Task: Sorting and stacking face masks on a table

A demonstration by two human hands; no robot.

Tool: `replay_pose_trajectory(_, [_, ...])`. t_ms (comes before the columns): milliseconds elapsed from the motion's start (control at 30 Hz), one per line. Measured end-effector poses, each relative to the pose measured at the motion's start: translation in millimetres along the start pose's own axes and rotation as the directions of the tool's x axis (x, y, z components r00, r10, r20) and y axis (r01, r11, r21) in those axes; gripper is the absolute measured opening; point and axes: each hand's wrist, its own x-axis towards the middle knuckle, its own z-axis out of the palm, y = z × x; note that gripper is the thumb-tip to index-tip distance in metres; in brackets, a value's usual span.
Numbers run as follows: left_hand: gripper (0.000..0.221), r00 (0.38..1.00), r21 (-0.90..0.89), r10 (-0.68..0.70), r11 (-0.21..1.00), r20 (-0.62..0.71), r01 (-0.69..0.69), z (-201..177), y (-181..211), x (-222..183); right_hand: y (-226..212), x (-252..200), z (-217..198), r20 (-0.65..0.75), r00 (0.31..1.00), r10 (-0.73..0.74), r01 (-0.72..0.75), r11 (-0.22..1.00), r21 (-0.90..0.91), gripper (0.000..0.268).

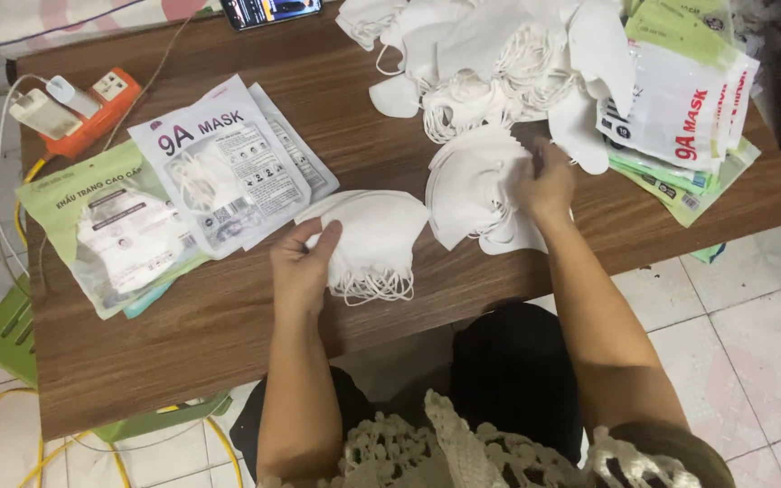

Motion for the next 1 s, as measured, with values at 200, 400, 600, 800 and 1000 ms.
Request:
replay_pose_trajectory(200, [0.013, 0.999, 0.022, 0.03, 0.999, -0.011, -0.03, 3.9, 12.0, -8.8, -31.6, -1.5, 6.4, 0.088, 0.918, -0.388, 0.383, 0.921, 0.068, 0.026])
replay_pose_trajectory(400, [0.016, 0.998, 0.053, 0.058, 0.997, -0.013, -0.057, 4.4, -0.3, -5.7, -84.2, -29.9, 32.7, 0.573, 0.806, -0.149, 0.425, 0.819, -0.385, 0.062])
replay_pose_trajectory(600, [0.017, 0.999, 0.09, 0.006, 0.996, 0.037, -0.009, 11.7, -5.2, -10.8, -70.7, -33.7, 71.1, 0.58, 0.805, -0.121, 0.474, 0.719, -0.508, 0.07])
replay_pose_trajectory(800, [0.02, 0.988, 0.004, -0.148, 0.989, 0.047, 0.148, 23.5, -21.3, -2.6, -100.7, -28.5, 3.3, 0.508, 0.859, -0.06, 0.184, 0.963, -0.197, 0.061])
replay_pose_trajectory(1000, [0.026, 0.968, -0.116, -0.237, 0.963, 0.078, 0.245, 44.5, -54.5, 13.3, -50.0, -7.6, -7.5, 0.076, 0.979, -0.189, 0.187, 0.982, 0.03, 0.033])
